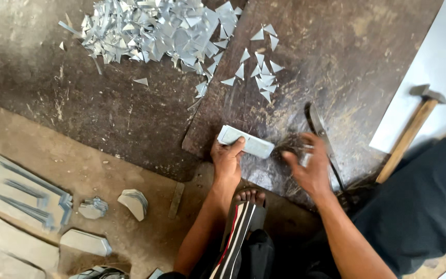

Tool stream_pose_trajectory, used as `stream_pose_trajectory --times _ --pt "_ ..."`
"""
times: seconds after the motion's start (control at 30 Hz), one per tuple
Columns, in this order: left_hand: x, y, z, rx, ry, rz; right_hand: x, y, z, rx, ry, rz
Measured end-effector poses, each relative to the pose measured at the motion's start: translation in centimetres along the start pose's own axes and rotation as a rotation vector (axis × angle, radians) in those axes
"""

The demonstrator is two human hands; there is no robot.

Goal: The person sits on the floor of a workshop and cuts thin metal sheets into small pieces using hand shears. They pick up sheet pieces one at a time, trim edges into small triangular offcuts, and toss the finished pieces onto a growing scrap pile beside the cutting board.

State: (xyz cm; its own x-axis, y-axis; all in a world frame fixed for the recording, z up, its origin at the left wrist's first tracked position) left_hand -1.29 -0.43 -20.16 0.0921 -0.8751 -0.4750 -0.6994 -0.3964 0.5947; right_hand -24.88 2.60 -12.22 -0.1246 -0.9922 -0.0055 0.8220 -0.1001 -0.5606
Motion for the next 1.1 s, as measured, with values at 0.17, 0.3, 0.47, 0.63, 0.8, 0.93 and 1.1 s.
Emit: stream_pose_trajectory --times 0.17,0.3,0.47,0.63,0.8,0.93,1.1 --pt "-1.8 1.5 -1.5 -0.032 -0.070 0.062 2.4 6.8 0.0 0.542 0.424 0.387" --pt "-3.7 1.9 -5.4 0.116 -0.092 0.094 2.1 7.3 0.1 0.561 0.343 0.405" --pt "-7.7 6.4 -12.8 1.498 0.800 0.399 0.7 6.9 0.8 0.376 0.336 0.410" --pt "-6.9 6.8 -9.8 1.943 0.452 0.723 0.1 8.5 3.3 0.445 0.415 0.482" --pt "-3.0 1.3 -11.7 1.769 0.459 0.464 0.7 7.7 4.1 0.352 0.273 0.512" --pt "1.4 -3.8 -18.4 1.789 0.616 0.013 0.5 5.5 0.5 0.249 0.315 0.479" --pt "4.1 -5.6 -21.6 1.879 0.597 -0.064 -2.5 6.9 -3.7 0.126 0.389 0.521"
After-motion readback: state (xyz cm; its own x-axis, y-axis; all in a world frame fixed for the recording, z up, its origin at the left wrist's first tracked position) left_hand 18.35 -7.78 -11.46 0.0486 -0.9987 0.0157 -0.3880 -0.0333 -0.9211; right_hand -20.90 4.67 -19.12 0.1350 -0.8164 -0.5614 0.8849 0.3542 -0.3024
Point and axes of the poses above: each hand's wrist, its own x-axis towards the middle knuckle, its own y-axis out of the palm, z = x × y, the point moved 5 cm from there along x, towards the middle knuckle, and after that the axes turned 4 degrees about z, right-handed, at the moved point
